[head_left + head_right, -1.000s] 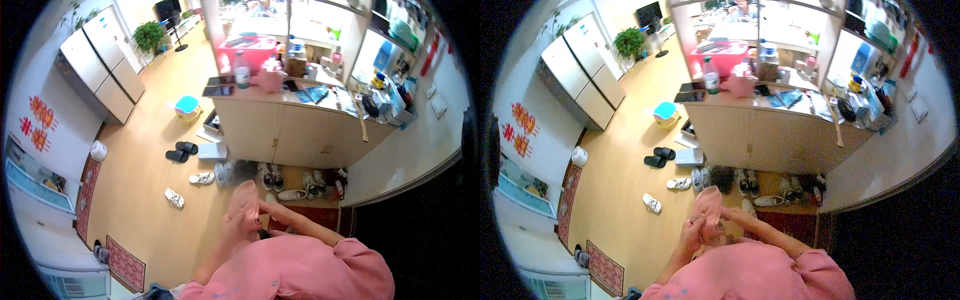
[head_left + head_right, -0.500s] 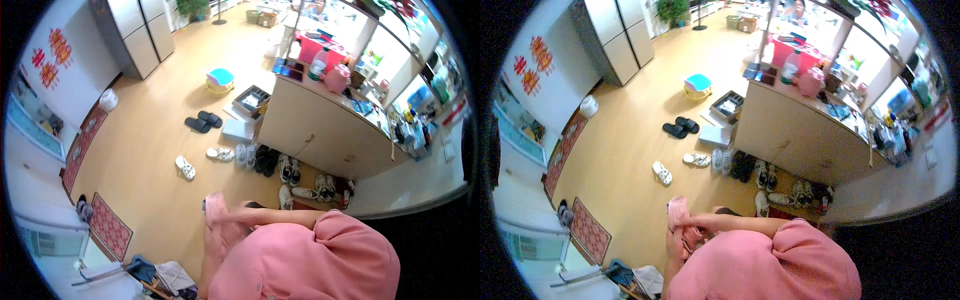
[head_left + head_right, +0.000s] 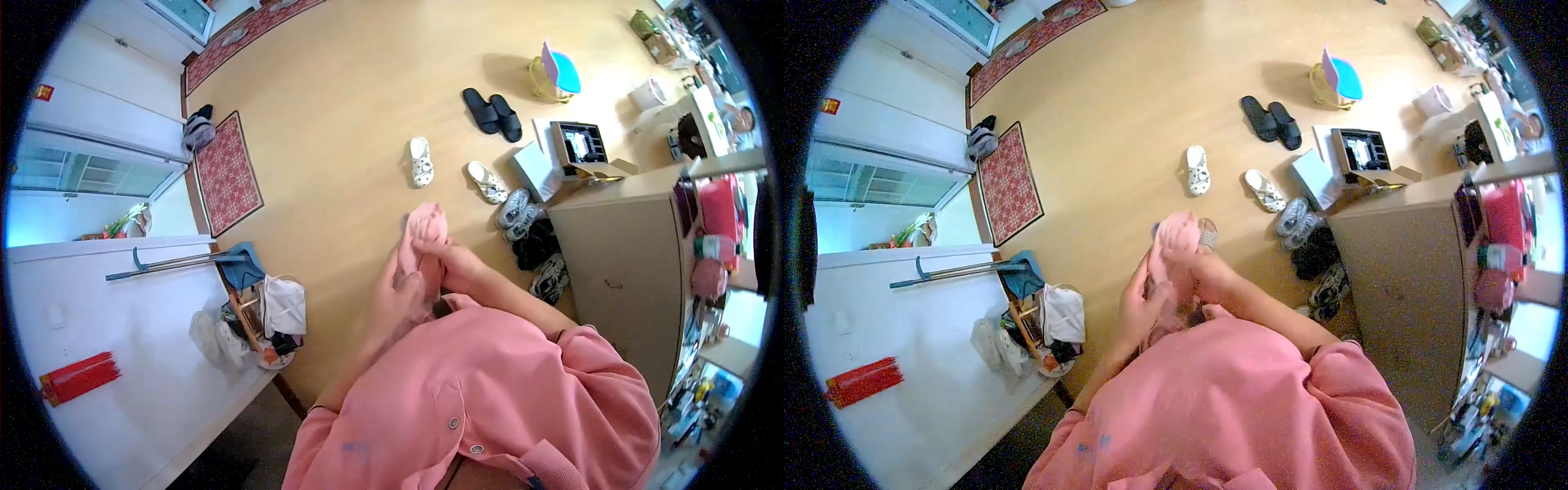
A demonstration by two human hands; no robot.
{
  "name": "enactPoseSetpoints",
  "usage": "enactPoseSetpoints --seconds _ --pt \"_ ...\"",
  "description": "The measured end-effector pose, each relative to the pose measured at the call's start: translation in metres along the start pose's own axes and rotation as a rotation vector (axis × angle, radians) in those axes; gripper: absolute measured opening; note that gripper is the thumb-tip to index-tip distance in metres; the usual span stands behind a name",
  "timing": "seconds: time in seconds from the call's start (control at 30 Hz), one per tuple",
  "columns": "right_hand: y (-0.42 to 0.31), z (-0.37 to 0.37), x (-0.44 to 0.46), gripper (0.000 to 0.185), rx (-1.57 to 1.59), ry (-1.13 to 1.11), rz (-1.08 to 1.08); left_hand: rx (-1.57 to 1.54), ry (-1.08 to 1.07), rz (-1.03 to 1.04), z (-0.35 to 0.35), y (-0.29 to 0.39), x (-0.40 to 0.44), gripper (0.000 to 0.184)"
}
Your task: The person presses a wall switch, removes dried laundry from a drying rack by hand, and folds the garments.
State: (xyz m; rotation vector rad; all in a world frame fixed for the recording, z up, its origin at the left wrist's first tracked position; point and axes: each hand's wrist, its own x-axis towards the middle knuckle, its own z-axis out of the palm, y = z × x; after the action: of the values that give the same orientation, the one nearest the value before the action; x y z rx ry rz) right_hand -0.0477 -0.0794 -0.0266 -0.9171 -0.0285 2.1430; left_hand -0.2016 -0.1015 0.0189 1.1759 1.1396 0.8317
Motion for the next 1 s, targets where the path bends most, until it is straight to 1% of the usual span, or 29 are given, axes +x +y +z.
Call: enactPoseSetpoints --seconds 0.07,0.1,0.2,0.23,0.33,0.37,0.47,0.5,0.6,0.67,0.7,0.73,0.8,0.83,0.93,0.97,1.0 --pt "-0.042 0.017 0.014 0.025 0.098 -0.003 -0.009 -0.032 0.023 -0.049 -0.005 0.006 0.038 0.048" --pt "-0.062 0.016 0.028 0.025 0.063 -0.017 -0.046 -0.063 0.103 -0.134 -0.005 0.013 0.058 0.038" --pt "-0.128 0.040 0.044 0.027 0.050 -0.108 -0.111 -0.024 0.080 -0.061 -0.017 0.028 0.116 0.033" --pt "-0.142 0.032 0.058 0.029 0.030 -0.056 -0.135 0.066 0.116 -0.039 -0.023 0.020 0.134 0.028" --pt "-0.186 0.033 0.089 0.029 0.086 -0.059 -0.094 -0.060 0.164 -0.100 -0.025 0.054 0.184 0.025" --pt "-0.200 0.043 0.092 0.028 0.072 -0.039 -0.090 0.020 0.215 -0.043 -0.026 0.058 0.198 0.023" --pt "-0.230 0.049 0.123 0.028 0.123 -0.040 -0.108 -0.032 0.188 -0.041 -0.033 0.075 0.242 0.021" --pt "-0.241 0.050 0.134 0.028 0.124 -0.053 -0.105 0.064 0.199 0.060 -0.040 0.069 0.259 0.021" --pt "-0.279 0.058 0.167 0.027 0.109 -0.076 -0.133 -0.167 0.207 -0.184 -0.056 0.066 0.318 0.023" --pt "-0.309 0.069 0.188 0.028 0.070 -0.077 -0.205 -0.212 0.158 -0.231 -0.061 0.079 0.364 0.024" --pt "-0.327 0.065 0.205 0.022 -0.075 -0.016 -0.141 -0.233 0.124 -0.250 -0.063 0.086 0.390 0.025" --pt "-0.335 0.053 0.233 0.018 -0.219 0.064 -0.162 -0.050 0.046 -0.131 -0.065 0.090 0.417 0.024" --pt "-0.367 0.076 0.265 0.020 -0.299 0.107 -0.301 0.043 -0.177 -0.234 -0.083 0.096 0.475 0.020" --pt "-0.389 0.087 0.269 0.022 -0.324 0.073 -0.221 0.078 -0.170 -0.255 -0.090 0.100 0.500 0.015" --pt "-0.428 0.116 0.301 0.024 -0.331 0.245 -0.465 -0.038 -0.204 -0.194 -0.109 0.130 0.573 0.011" --pt "-0.442 0.115 0.308 0.026 -0.263 0.234 -0.459 -0.155 -0.164 -0.283 -0.106 0.146 0.595 0.009" --pt "-0.458 0.117 0.310 0.026 -0.221 0.260 -0.436 -0.150 -0.186 -0.287 -0.102 0.156 0.617 0.009"
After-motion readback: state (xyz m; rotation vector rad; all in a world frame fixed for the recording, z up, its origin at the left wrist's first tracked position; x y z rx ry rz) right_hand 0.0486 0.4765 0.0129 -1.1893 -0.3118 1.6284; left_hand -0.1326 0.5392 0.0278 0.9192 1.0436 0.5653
